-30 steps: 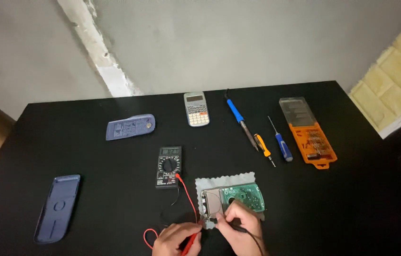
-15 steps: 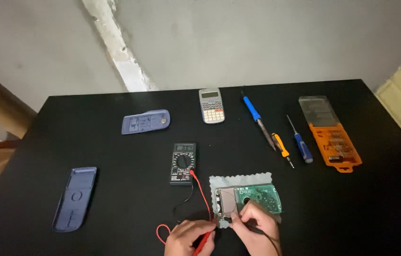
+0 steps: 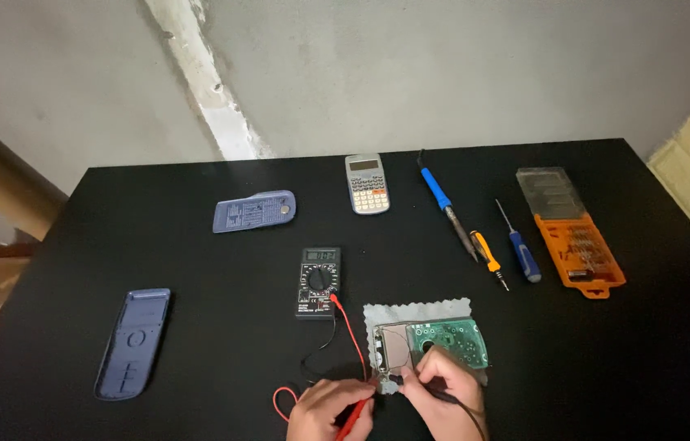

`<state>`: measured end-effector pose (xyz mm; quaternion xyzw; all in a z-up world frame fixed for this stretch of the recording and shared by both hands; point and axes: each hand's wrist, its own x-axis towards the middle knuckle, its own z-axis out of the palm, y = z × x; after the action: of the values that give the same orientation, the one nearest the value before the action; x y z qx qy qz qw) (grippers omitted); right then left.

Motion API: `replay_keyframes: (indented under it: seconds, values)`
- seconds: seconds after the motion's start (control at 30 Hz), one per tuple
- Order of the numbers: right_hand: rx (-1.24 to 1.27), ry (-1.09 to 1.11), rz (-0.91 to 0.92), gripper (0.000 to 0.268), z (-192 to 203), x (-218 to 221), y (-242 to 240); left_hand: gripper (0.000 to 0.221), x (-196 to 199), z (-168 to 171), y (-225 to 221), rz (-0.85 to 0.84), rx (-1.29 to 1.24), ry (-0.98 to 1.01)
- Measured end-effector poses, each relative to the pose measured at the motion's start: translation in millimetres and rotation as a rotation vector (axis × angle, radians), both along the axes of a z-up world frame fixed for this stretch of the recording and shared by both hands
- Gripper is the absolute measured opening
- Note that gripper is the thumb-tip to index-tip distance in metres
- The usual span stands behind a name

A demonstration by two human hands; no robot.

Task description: Repairing and testing a calculator's internal components using a multimeter and soldering iron.

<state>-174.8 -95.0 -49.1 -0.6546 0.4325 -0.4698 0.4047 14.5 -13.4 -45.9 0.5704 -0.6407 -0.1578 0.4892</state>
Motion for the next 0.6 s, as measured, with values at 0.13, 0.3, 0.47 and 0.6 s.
replay_keyframes:
  seconds: [0.13, 0.3, 0.47, 0.6]
  values:
    - [0.037, 0.130, 0.004, 0.036, 1, -2, -1, 0.019, 3, -7, 1, -0.024, 0.141, -0.034]
    - [0.042, -0.060, 0.035, 0.036, -8, -2, -1, 0.022, -1, 1, 2, 0.011, 0.014, -0.005]
    - [0.021, 0.013, 0.005, 0.035, 2, -1, -2, 0.021, 2, -6, 2, 0.004, 0.073, -0.013]
    - [0.002, -0.034, 0.011, 0.035, -1, 1, -1, 0.023, -1, 3, 1, 0.013, -0.023, 0.003]
